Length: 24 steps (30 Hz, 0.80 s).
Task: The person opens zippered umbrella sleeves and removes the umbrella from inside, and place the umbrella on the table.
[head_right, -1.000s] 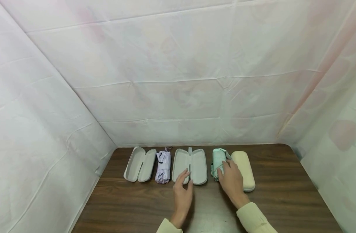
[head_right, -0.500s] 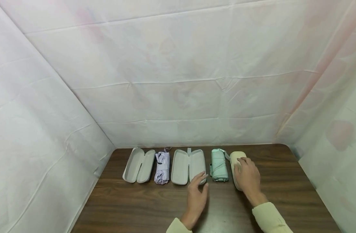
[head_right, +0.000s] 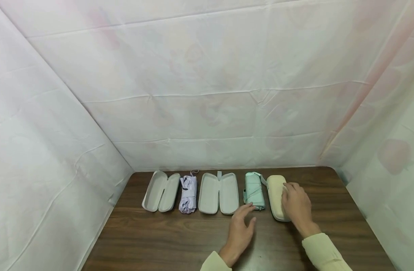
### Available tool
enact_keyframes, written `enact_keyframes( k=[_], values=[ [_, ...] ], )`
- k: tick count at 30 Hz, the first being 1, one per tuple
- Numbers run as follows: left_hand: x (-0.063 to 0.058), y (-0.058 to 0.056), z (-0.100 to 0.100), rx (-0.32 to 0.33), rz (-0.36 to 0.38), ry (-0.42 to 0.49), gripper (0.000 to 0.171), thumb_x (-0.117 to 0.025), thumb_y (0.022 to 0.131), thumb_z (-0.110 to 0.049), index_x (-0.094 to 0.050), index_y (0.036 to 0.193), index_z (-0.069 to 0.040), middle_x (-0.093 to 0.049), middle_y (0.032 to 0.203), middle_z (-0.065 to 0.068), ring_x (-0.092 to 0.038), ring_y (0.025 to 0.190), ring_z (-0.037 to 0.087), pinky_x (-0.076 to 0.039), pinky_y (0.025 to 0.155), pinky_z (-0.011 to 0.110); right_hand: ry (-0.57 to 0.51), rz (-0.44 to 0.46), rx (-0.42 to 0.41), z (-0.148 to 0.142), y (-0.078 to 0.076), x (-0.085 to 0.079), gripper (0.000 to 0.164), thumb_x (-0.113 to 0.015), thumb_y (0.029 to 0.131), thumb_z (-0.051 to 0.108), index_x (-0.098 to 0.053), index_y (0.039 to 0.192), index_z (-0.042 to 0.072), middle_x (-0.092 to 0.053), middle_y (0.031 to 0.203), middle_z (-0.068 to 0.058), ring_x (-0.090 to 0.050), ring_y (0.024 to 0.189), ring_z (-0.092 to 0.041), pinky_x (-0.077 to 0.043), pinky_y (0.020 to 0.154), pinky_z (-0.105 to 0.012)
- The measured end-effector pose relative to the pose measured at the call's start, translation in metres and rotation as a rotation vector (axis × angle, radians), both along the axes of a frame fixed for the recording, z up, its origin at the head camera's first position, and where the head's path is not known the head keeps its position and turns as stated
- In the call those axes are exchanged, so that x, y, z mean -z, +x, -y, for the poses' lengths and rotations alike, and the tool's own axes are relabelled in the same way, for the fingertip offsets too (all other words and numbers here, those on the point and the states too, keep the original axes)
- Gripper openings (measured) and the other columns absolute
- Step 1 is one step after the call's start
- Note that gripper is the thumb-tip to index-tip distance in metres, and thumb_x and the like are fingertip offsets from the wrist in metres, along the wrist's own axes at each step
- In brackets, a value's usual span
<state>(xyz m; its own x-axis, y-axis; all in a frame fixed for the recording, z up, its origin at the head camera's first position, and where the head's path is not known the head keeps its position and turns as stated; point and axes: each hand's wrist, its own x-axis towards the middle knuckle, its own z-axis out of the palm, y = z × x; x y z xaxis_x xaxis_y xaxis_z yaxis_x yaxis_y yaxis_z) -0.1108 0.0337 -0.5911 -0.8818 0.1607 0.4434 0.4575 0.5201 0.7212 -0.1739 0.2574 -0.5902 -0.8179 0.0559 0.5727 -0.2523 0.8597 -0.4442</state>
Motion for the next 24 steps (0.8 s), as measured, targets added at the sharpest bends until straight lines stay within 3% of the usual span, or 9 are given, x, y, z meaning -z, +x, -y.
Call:
enact_keyframes(
  k=[6, 14, 24],
  values=[
    [0.001, -0.002, -0.010, 0.031, -0.052, -0.125, 0.039, -0.080, 0.090, -0.002, -0.075, 0.127, -0.012, -0.071, 0.134, 0.006, -0.066, 0.123, 0.018, -0.054, 0.102, 0.030, 0.012, 0.088, 0.002, -0.009, -0.002, -0.002, 0.028, -0.071, 0.095, 0.000, -0.071, 0.120, -0.010, -0.067, 0.115, -0.031, -0.066, 0.100, -0.051, -0.055, 0.075, -0.066],
    [0.000, -0.005, -0.028, 0.104, -0.124, -0.356, 0.042, -0.083, 0.089, -0.010, -0.074, 0.129, -0.014, -0.068, 0.139, 0.002, -0.063, 0.128, 0.014, -0.051, 0.105, 0.024, 0.056, 0.151, 0.000, -0.018, -0.008, -0.001, 0.032, -0.073, 0.094, 0.002, -0.069, 0.123, -0.011, -0.066, 0.117, -0.033, -0.067, 0.098, -0.051, -0.055, 0.074, -0.065],
    [0.000, -0.011, -0.046, 0.144, -0.084, -0.571, 0.049, -0.082, 0.093, -0.021, -0.068, 0.140, -0.024, -0.058, 0.150, -0.005, -0.055, 0.140, 0.015, -0.049, 0.108, 0.023, 0.055, 0.127, 0.019, -0.025, -0.014, -0.001, 0.021, -0.078, 0.092, 0.003, -0.072, 0.109, -0.008, -0.070, 0.103, -0.030, -0.064, 0.067, -0.034, -0.049, 0.048, -0.045]
  ],
)
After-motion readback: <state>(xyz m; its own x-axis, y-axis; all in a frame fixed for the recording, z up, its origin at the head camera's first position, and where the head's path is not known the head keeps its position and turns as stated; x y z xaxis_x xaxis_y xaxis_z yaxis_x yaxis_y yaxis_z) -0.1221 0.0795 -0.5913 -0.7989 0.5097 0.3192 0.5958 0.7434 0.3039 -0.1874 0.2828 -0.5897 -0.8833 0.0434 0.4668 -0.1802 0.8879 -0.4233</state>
